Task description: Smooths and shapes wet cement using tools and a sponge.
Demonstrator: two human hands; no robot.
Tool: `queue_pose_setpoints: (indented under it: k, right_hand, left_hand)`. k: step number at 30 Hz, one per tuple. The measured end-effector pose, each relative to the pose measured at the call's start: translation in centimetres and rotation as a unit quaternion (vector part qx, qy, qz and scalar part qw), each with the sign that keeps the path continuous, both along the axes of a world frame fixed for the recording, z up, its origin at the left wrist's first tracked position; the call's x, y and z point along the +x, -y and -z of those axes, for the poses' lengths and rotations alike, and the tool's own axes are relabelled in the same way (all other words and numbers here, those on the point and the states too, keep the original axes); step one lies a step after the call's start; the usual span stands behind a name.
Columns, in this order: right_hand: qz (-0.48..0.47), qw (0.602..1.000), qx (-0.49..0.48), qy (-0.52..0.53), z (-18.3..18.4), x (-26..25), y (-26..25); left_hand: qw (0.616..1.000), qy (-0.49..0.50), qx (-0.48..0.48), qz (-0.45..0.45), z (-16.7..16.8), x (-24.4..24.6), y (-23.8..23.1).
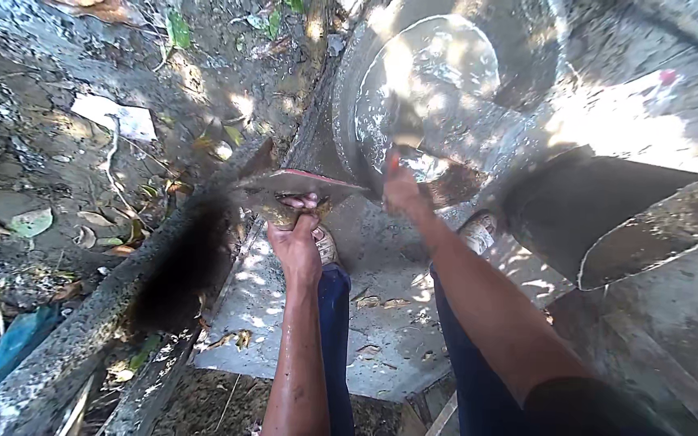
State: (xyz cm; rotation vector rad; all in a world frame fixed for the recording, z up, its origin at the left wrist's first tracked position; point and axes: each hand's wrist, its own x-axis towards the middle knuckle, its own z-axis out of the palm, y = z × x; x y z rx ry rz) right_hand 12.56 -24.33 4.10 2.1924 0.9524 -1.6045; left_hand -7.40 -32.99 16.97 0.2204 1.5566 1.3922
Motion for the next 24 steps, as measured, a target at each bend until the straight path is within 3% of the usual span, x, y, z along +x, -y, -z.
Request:
queue_pose_setpoints:
  k: [3,5,9,12,15,24]
  right_hand:
    - [-0.060,0.998,-0.036,0.003,-1.8,0.2,3.0]
    - [-0.074,0.997,0.013,0.025,-2.1,1.1,0.8]
    - [-0.015,0.997,0.065,0.044,0.5,1.2,-4.7]
    - [-0.107,0.993,0.028,0.028,1.2,0.5,-0.9]
    - [-0.156,0.987,-0.036,0.013,-0.9,1.4,3.8]
    - [-0.028,0.999,-0.011,-0.012,-5.5,9.2,0.9]
  left_hand:
    - [1.000,-0.020,-0.011,0.002,-0.4,0.0,-0.3]
    - [1.000,-0.025,-0.008,-0.011,-0.2,-0.2,-0.5]
    - [0.999,-0.020,-0.023,-0.009,-0.1,-0.4,0.5]
    - [1.000,-0.022,-0.015,-0.003,0.1,-0.2,0.3]
    - [1.000,-0.023,-0.004,-0.007,-0.3,0.0,-0.1]
    - [1.000,-0.012,-0.010,0.022,0.1,1.0,0.3]
